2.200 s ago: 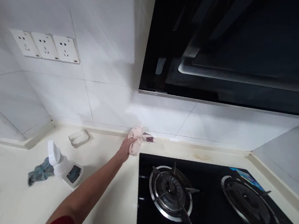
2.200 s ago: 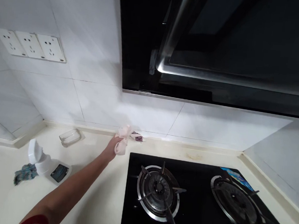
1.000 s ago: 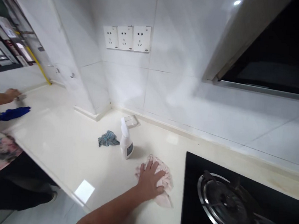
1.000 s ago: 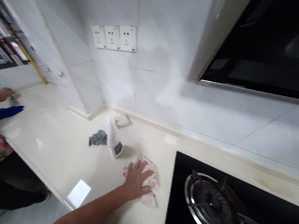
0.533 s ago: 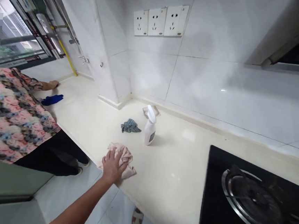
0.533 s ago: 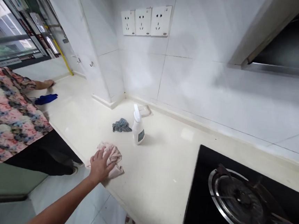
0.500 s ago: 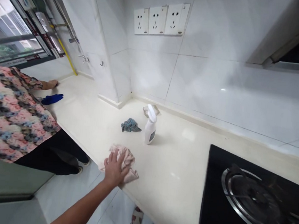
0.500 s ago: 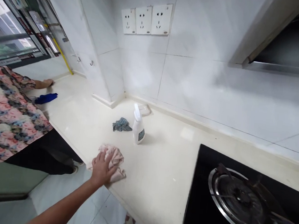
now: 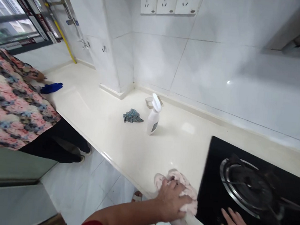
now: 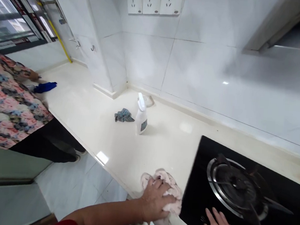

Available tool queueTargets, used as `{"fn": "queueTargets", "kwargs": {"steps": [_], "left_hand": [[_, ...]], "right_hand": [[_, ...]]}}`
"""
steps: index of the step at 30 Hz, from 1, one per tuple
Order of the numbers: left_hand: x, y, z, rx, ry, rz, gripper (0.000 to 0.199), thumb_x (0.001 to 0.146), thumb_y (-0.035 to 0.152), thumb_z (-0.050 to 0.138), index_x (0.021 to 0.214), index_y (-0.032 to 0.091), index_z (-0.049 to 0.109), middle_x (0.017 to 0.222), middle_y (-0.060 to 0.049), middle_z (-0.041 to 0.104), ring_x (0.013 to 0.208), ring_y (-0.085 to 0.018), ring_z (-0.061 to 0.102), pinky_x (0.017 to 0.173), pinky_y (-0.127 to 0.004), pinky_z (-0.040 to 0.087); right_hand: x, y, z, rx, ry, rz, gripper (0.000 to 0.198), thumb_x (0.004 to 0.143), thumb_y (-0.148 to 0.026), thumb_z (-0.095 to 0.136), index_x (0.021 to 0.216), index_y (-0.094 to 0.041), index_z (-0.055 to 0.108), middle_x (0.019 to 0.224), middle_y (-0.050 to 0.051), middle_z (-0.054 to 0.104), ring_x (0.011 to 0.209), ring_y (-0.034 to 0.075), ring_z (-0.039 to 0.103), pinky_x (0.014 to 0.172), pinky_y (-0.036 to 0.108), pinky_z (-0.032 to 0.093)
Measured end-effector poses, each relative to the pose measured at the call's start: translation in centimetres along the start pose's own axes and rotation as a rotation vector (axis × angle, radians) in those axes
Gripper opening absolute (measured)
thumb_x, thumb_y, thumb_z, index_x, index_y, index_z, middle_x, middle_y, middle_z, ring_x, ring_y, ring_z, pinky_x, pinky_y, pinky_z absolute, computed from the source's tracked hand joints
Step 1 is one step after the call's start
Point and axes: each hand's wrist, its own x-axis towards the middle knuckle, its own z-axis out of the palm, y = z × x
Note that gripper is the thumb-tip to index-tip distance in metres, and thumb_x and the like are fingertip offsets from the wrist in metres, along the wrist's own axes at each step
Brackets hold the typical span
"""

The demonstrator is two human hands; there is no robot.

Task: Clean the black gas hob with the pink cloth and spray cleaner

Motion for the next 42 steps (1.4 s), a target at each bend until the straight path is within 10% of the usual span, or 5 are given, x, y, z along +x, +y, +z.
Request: {"fn": "queueTargets", "kwargs": {"steps": [7, 17, 23, 36, 42], "left_hand": [[-2.7, -1.5, -2.5, -0.157, -0.034, -0.157, 0.117, 0.068, 0.066, 0.080, 0.159, 0.019, 0.023, 0.156, -0.021, 0.042, 0.144, -0.038, 0.038, 0.118, -0.054, 0.025], [-13.7, -8.6, -6.5, 0.132, 0.257, -0.475, 0.053, 0.089, 0.023, 0.047, 0.142, 0.026, 0.051, 0.143, -0.009, 0.061, 0.138, -0.026, 0.052, 0.114, -0.048, 0.039], [-11.6, -9.3, -7.6, 0.012, 0.329, -0.490, 0.037, 0.091, 0.037, 0.048, 0.121, 0.023, 0.064, 0.122, -0.009, 0.071, 0.116, -0.025, 0.066, 0.099, -0.042, 0.055], [-3.3, -8.2, -6.0, 0.340, 0.316, -0.477, 0.026, 0.092, 0.025, 0.048, 0.098, 0.023, 0.073, 0.112, -0.008, 0.070, 0.104, -0.028, 0.062, 0.084, -0.040, 0.049], [-2.9, -7.7, -5.6, 0.403, 0.368, -0.525, 0.026, 0.095, 0.027, 0.047, 0.100, 0.020, 0.072, 0.109, -0.010, 0.068, 0.101, -0.030, 0.058, 0.076, -0.037, 0.042]], "right_hand": [[4.1, -11.9, 0.5, 0.207, -0.112, -0.049, 0.048, 0.096, -0.039, 0.046, 0.138, -0.018, 0.056, 0.150, 0.017, 0.045, 0.140, 0.037, 0.040, 0.113, 0.057, 0.035], [10.0, -24.1, 1.8, 0.305, -0.476, -0.428, 0.090, 0.081, -0.065, 0.070, 0.156, -0.031, 0.034, 0.169, 0.011, 0.020, 0.153, 0.046, 0.007, 0.118, 0.072, 0.009], [4.0, -18.7, 0.9, 0.272, -0.404, -0.338, 0.086, 0.079, -0.040, 0.078, 0.153, -0.040, 0.036, 0.158, 0.007, 0.040, 0.145, 0.040, 0.030, 0.115, 0.064, 0.027], [-11.9, 5.8, -9.5, 0.037, -0.025, 0.330, 0.044, 0.079, -0.033, 0.063, 0.122, -0.024, 0.069, 0.128, 0.013, 0.058, 0.123, 0.032, 0.051, 0.102, 0.051, 0.042], [-10.2, 5.0, -13.3, 0.602, 0.151, 1.032, 0.065, 0.075, -0.058, 0.064, 0.126, -0.018, 0.063, 0.120, 0.011, 0.068, 0.107, 0.030, 0.065, 0.091, 0.043, 0.052]]}}
